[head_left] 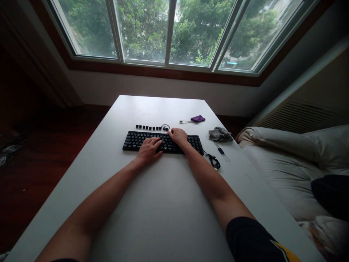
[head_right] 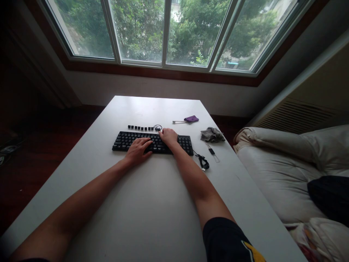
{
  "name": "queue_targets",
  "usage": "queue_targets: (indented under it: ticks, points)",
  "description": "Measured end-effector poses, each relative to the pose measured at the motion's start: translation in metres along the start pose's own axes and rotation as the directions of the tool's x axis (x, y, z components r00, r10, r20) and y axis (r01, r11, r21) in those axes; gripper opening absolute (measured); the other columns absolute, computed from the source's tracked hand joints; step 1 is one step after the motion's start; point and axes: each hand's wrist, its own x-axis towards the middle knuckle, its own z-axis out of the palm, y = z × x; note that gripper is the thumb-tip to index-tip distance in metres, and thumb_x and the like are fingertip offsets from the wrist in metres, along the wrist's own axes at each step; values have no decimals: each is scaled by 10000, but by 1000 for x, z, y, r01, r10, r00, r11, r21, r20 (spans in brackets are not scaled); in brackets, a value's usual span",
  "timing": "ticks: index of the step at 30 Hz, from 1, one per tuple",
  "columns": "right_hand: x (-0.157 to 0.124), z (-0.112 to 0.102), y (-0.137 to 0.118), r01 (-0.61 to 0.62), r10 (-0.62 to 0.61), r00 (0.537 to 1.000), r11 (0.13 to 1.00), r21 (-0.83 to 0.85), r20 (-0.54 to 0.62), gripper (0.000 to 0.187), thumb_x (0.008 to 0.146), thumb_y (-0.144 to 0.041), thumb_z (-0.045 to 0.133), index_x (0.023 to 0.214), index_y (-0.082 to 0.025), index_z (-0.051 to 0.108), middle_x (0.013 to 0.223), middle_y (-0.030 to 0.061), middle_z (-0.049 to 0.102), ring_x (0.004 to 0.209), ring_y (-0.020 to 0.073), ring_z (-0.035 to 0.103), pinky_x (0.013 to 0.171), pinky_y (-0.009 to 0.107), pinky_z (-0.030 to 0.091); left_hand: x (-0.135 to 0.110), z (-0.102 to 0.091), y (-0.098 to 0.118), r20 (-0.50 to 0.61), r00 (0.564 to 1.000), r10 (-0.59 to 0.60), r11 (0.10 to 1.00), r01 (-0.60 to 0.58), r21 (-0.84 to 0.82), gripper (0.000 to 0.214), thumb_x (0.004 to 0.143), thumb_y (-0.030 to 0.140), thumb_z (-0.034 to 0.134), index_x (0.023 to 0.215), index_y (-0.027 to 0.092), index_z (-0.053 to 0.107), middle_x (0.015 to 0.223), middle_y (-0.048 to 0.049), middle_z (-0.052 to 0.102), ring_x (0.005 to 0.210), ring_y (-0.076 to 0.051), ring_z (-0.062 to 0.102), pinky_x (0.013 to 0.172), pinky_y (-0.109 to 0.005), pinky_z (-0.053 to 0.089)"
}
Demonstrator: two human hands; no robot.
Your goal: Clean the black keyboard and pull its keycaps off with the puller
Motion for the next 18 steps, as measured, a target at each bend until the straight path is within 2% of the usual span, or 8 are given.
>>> queue_targets:
  ticks: [6,11,18]
  points:
    - [9,3,6,-39,39,999,996,81,-8,330,979,-494,532,969,-246,748,985,99,759,960,257,689,807,327,502,1,0,-2,7,1000,0,1000,0,-5,523,898,372,642,1405,262,573,1442,-103,550,1331,-322,476,1141,-518,357]
    - [32,1,14,57,-62,998,984,170,26,223,919,-409,644,1061,-260,728,987,34,767,932,202,687,821,283,488,-1,0,-3,2,1000,2,1000,-2,0,522,899,383,648,1401,257,576,1446,-104,547,1330,-321,474,1141,-518,357]
    - [63,-3,12,184,-211,964,968,170,161,273,842,-272,719,1113,-238,735,1015,12,765,881,149,681,777,219,471,-2,-1,-4,2,1000,5,1000,-5,0,508,918,391,643,1403,255,571,1457,-104,542,1336,-310,471,1146,-511,357]
